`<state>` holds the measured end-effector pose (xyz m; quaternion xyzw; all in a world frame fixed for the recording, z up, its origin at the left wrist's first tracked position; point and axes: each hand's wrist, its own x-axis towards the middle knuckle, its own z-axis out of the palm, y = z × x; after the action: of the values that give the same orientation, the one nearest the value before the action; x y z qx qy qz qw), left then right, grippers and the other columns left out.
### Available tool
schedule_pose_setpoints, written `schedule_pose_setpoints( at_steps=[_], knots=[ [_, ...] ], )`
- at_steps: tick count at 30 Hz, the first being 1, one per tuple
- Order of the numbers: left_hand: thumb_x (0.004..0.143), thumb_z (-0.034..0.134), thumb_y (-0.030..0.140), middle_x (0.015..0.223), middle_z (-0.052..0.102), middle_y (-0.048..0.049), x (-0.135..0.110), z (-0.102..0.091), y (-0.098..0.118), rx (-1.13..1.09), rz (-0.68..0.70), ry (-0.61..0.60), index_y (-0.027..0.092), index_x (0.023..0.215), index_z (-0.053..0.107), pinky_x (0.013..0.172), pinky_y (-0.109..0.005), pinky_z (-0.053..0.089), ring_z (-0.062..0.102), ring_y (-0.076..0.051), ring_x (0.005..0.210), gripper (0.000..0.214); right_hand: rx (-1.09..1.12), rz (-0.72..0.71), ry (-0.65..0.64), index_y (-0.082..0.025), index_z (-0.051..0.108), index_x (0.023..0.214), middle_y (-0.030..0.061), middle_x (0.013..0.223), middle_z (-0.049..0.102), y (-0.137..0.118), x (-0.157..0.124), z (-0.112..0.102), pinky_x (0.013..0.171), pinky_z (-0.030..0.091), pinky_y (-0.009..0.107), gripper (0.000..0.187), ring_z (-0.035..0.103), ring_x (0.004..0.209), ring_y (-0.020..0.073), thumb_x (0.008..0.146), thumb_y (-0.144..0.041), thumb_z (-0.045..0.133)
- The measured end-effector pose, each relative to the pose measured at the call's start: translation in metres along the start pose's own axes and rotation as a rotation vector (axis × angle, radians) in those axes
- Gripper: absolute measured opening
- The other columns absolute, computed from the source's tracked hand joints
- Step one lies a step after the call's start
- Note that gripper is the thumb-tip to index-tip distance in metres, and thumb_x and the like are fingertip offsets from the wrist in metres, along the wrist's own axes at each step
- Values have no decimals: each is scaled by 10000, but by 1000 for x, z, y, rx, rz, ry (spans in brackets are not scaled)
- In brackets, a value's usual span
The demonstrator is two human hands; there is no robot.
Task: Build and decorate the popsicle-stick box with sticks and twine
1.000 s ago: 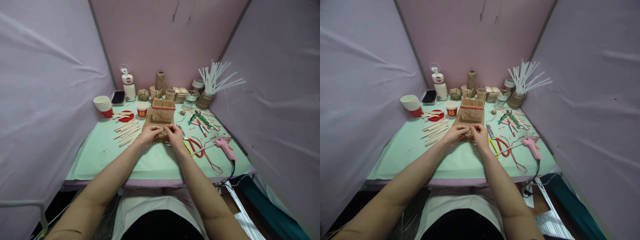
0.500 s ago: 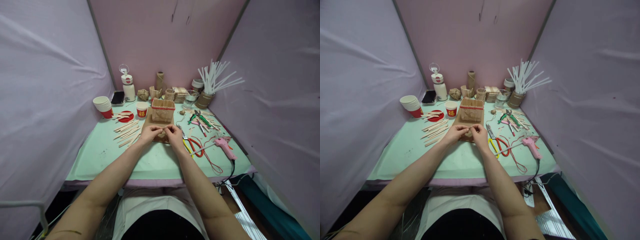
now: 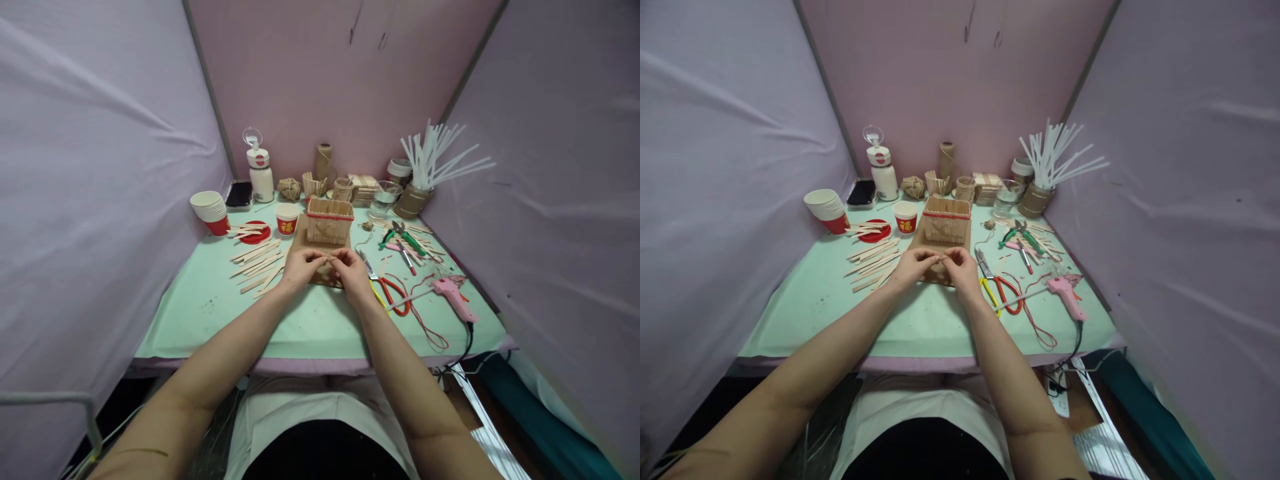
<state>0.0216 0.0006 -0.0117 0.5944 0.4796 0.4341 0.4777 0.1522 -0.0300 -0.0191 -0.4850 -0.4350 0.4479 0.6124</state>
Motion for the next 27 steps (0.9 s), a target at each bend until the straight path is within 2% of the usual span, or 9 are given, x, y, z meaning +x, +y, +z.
schedule_pose_setpoints(
  at_steps=[8, 11, 13, 17, 20, 27],
  knots=[
    [670, 703, 294, 806, 723, -60, -2, 0, 4, -40, 44, 38, 151, 778, 728, 760, -277, 467, 623, -178, 784, 181, -210, -193, -5, -221, 600, 897, 1, 803, 592, 1, 3, -5, 648, 455, 276, 201, 538, 715, 148, 712, -298, 590],
    [679, 694, 304, 823, 723, -58, 0, -1, 1, -30, 82, 11, 159, 790, 729, 785, -279, 462, 622, -178, 802, 186, -341, -330, 42, -216, 634, 944, 35, 923, 591, -3, 2, -7, 764, 458, 309, 210, 548, 809, 160, 764, -281, 547],
    [687, 687, 312, 832, 723, -55, 2, -1, -3, -18, 108, -24, 164, 802, 729, 800, -277, 456, 623, -176, 813, 192, -407, -380, 29, -214, 654, 900, 48, 932, 595, -5, 3, -8, 790, 448, 321, 180, 551, 856, 175, 793, -301, 539],
    [700, 678, 320, 827, 722, -47, 5, -2, -9, 27, 150, -65, 169, 797, 727, 804, -277, 446, 622, -173, 812, 186, -479, -383, 66, -205, 628, 748, 39, 818, 611, 0, 5, -10, 780, 425, 332, 168, 554, 825, 189, 813, -334, 543],
    [697, 686, 340, 829, 721, -44, 4, -2, -9, 46, 154, -87, 171, 790, 725, 790, -276, 445, 619, -174, 806, 196, -496, -356, 154, -201, 622, 765, 40, 822, 611, 4, 6, -12, 791, 411, 336, 172, 545, 813, 189, 821, -330, 523],
    [686, 694, 363, 815, 712, -45, 2, -1, -5, 42, 138, -83, 169, 795, 728, 760, -268, 447, 609, -168, 776, 225, -511, -303, 178, -202, 620, 757, 40, 794, 612, 10, 9, -14, 774, 414, 333, 178, 533, 791, 195, 810, -337, 517]
  ],
)
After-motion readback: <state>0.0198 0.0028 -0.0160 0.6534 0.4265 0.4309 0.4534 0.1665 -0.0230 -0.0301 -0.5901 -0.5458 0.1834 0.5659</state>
